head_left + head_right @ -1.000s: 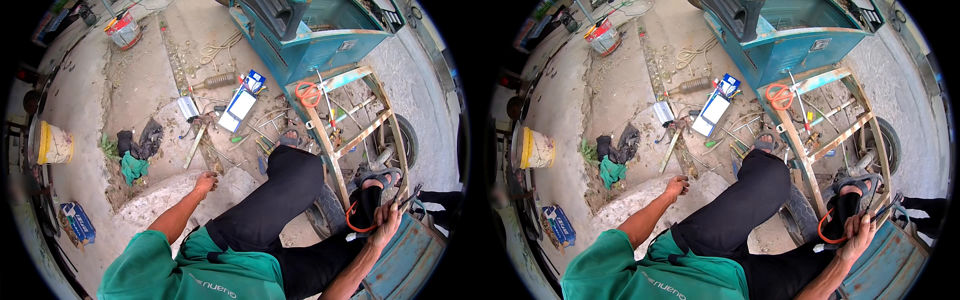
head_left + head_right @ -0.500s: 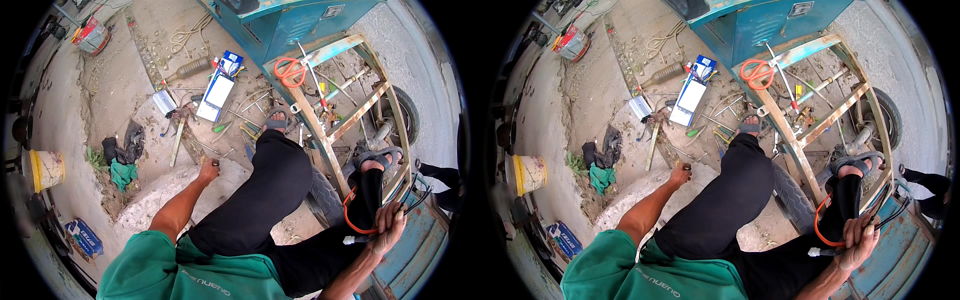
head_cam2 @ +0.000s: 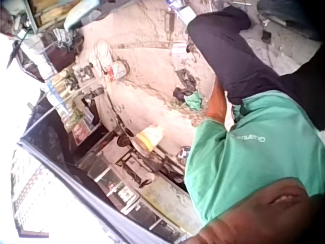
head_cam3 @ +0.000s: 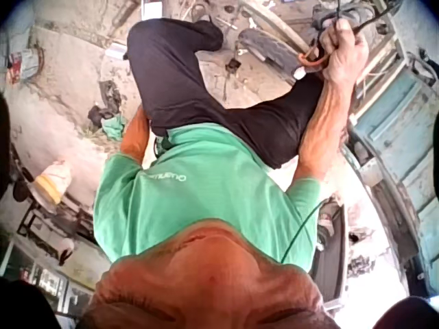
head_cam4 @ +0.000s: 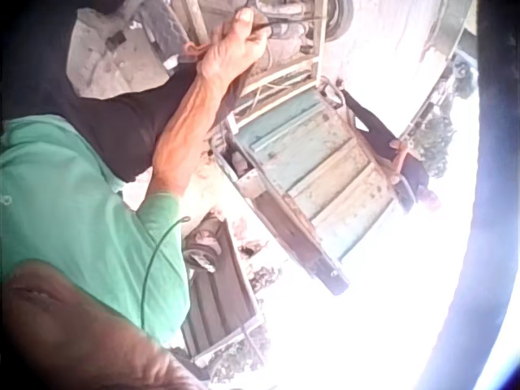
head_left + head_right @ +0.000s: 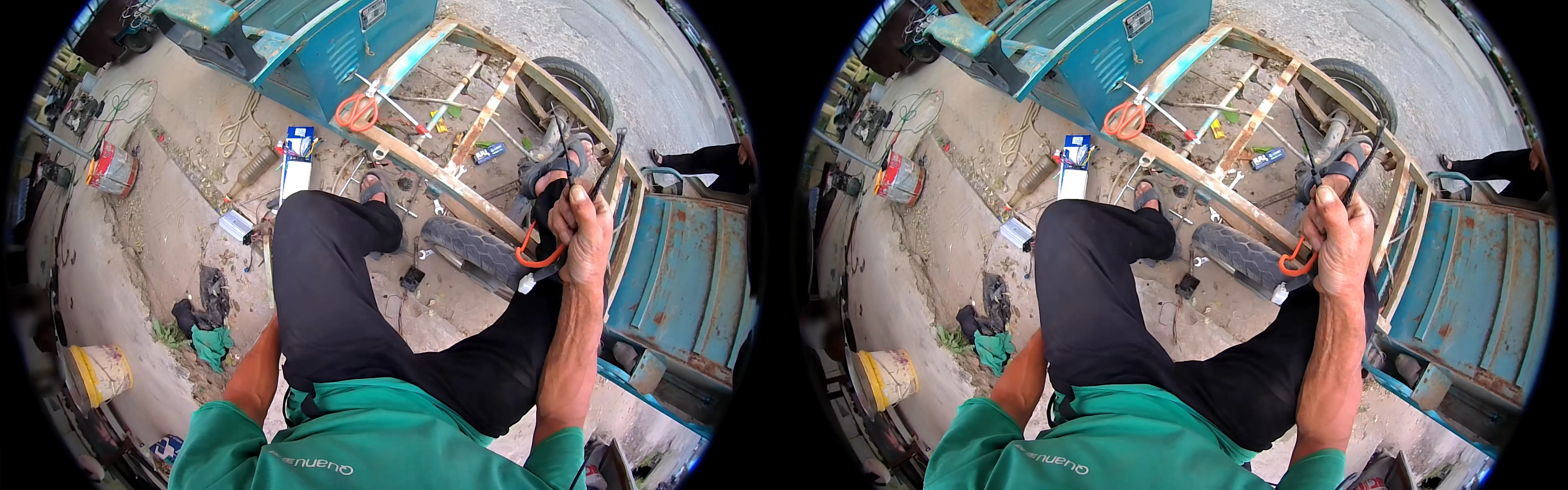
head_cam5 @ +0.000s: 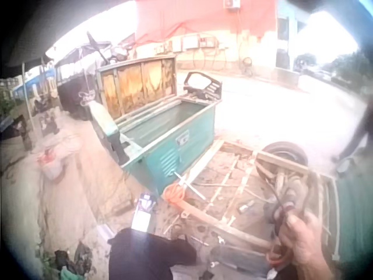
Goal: The person sits on the ground and uses scissors to cut the outer insulation of a black cable, then twists the exposed wires together. The person handles the cable and scissors throughout the clip.
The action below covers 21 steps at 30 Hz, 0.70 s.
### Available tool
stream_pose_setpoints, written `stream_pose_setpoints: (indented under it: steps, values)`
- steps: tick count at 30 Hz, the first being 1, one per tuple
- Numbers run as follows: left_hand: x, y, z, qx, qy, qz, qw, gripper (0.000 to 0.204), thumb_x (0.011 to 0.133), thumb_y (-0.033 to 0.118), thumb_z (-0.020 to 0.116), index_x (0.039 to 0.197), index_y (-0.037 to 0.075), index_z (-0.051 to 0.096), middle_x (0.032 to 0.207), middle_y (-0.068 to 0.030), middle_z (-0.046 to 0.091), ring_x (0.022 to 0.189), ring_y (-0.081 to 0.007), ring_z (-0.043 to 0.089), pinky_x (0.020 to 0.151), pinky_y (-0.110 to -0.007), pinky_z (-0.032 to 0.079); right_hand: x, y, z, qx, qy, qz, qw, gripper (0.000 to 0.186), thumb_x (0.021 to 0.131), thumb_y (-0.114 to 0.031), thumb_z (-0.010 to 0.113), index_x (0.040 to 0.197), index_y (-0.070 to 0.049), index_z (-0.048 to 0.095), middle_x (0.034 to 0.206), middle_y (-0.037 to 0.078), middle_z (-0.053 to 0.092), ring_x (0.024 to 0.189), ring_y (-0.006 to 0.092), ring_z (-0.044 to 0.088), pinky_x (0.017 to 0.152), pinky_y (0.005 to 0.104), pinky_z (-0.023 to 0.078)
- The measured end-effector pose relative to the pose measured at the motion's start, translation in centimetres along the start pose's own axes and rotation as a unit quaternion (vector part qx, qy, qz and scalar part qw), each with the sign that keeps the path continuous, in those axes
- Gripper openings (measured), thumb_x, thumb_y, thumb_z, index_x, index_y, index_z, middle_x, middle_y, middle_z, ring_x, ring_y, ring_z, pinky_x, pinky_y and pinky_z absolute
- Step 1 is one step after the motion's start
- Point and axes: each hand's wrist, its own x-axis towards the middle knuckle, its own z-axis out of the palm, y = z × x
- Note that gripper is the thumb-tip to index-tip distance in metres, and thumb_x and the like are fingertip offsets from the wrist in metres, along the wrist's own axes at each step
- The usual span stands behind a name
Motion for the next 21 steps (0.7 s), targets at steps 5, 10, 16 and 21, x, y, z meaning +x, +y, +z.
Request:
stream_pose_setpoints:
  steps: [5,10,16,21]
  values:
    - [-2.0,-0.5,-0.1,0.009,-0.003,-0.032,0.999,0.038,0.084,0.002,0.056,0.122,-0.004,0.053,0.090,-0.0122,0.065,0.073,-0.0188,0.065,0.063,-0.030,0.052,-0.1,-0.2,-1.6,0.017,0.012,-0.023,1.000,0.030,0.090,-0.028,0.065,0.093,0.002,0.059,0.060,-0.006,0.037,0.047,0.0037,0.028,0.043,0.0197,0.022]
    - [-2.0,-1.1,0.5,0.002,-0.010,-0.050,0.999,0.037,0.085,0.001,0.055,0.121,-0.005,0.053,0.090,-0.0123,0.065,0.075,-0.0194,0.066,0.064,-0.030,0.052,-1.0,-0.9,-1.9,0.021,0.022,-0.015,0.999,0.026,0.093,-0.029,0.062,0.085,-0.005,0.053,0.058,-0.007,0.034,0.045,0.0032,0.028,0.045,0.0220,0.022]
    - [-0.2,-1.6,0.0,-0.002,-0.015,-0.076,0.997,0.035,0.086,0.000,0.054,0.121,-0.005,0.052,0.089,-0.0124,0.064,0.077,-0.0202,0.066,0.065,-0.030,0.052,-0.7,-1.1,-1.1,0.006,0.040,-0.026,0.999,0.029,0.088,-0.030,0.066,0.086,-0.004,0.053,0.056,-0.005,0.035,0.041,0.0036,0.027,0.043,0.0218,0.021]
    - [4.2,1.2,0.4,0.005,-0.033,-0.074,0.997,0.033,0.087,-0.001,0.053,0.120,-0.005,0.052,0.088,-0.0124,0.064,0.078,-0.0209,0.067,0.066,-0.030,0.052,0.0,-0.5,-0.6,0.043,0.056,-0.031,0.997,0.026,0.090,-0.028,0.065,0.086,-0.005,0.052,0.057,-0.005,0.038,0.040,0.0035,0.028,0.043,0.0226,0.023]
